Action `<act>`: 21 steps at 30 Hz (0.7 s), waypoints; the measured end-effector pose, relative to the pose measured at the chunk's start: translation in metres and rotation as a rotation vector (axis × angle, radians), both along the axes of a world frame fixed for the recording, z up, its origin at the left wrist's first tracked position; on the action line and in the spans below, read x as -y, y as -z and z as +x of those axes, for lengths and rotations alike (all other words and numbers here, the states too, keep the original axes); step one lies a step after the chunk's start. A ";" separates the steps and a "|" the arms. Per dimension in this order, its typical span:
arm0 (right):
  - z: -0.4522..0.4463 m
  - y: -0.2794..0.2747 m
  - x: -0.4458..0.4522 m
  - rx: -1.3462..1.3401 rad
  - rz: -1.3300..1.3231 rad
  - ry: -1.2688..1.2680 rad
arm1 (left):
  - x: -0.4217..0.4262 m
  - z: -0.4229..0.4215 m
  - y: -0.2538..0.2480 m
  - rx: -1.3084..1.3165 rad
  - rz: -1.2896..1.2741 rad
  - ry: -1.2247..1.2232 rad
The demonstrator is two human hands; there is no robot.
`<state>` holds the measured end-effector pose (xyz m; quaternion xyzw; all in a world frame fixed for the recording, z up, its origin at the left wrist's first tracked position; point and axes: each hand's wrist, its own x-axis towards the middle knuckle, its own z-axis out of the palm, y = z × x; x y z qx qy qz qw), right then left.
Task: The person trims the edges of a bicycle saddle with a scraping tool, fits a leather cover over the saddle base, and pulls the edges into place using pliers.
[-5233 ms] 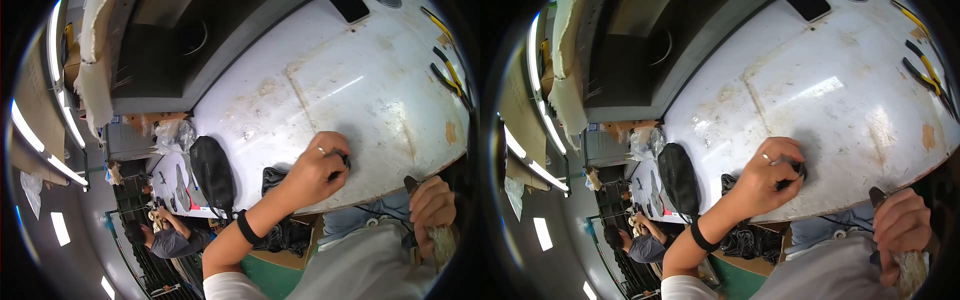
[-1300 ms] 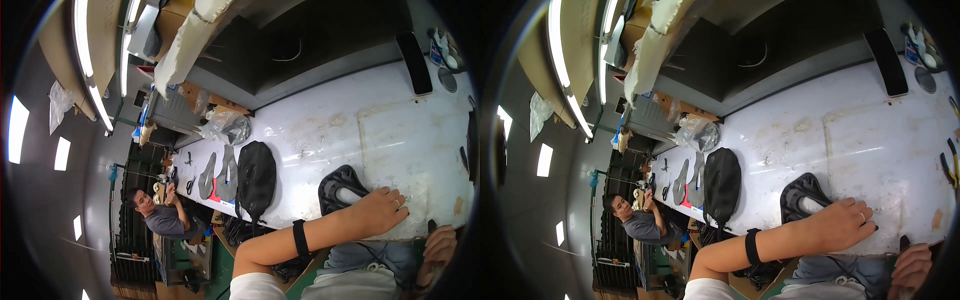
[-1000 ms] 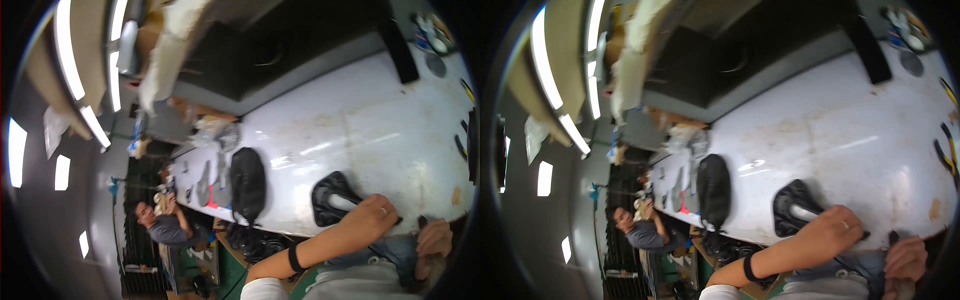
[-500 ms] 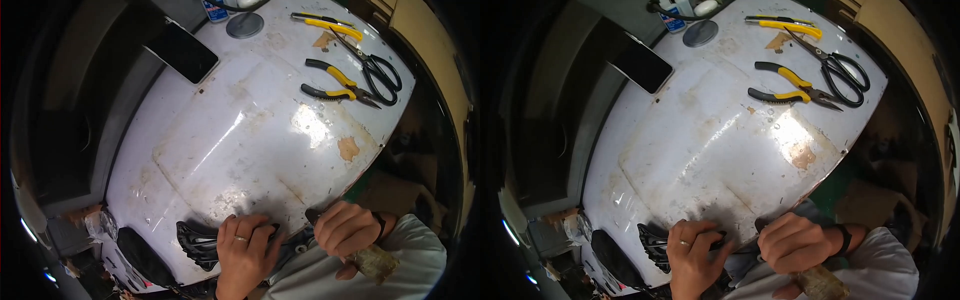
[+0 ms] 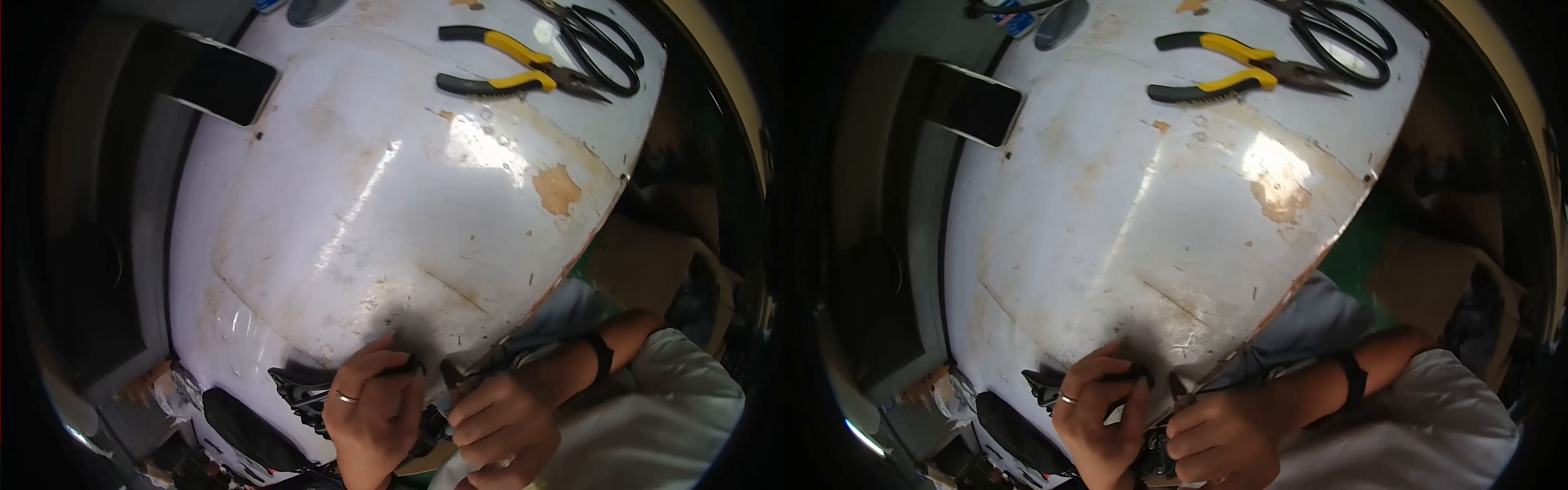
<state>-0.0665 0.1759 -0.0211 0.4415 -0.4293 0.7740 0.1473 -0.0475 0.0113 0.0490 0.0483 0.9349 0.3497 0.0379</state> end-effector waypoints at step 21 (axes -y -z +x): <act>-0.014 -0.011 0.075 0.157 -0.532 0.402 | 0.016 0.009 0.012 -0.179 0.111 0.112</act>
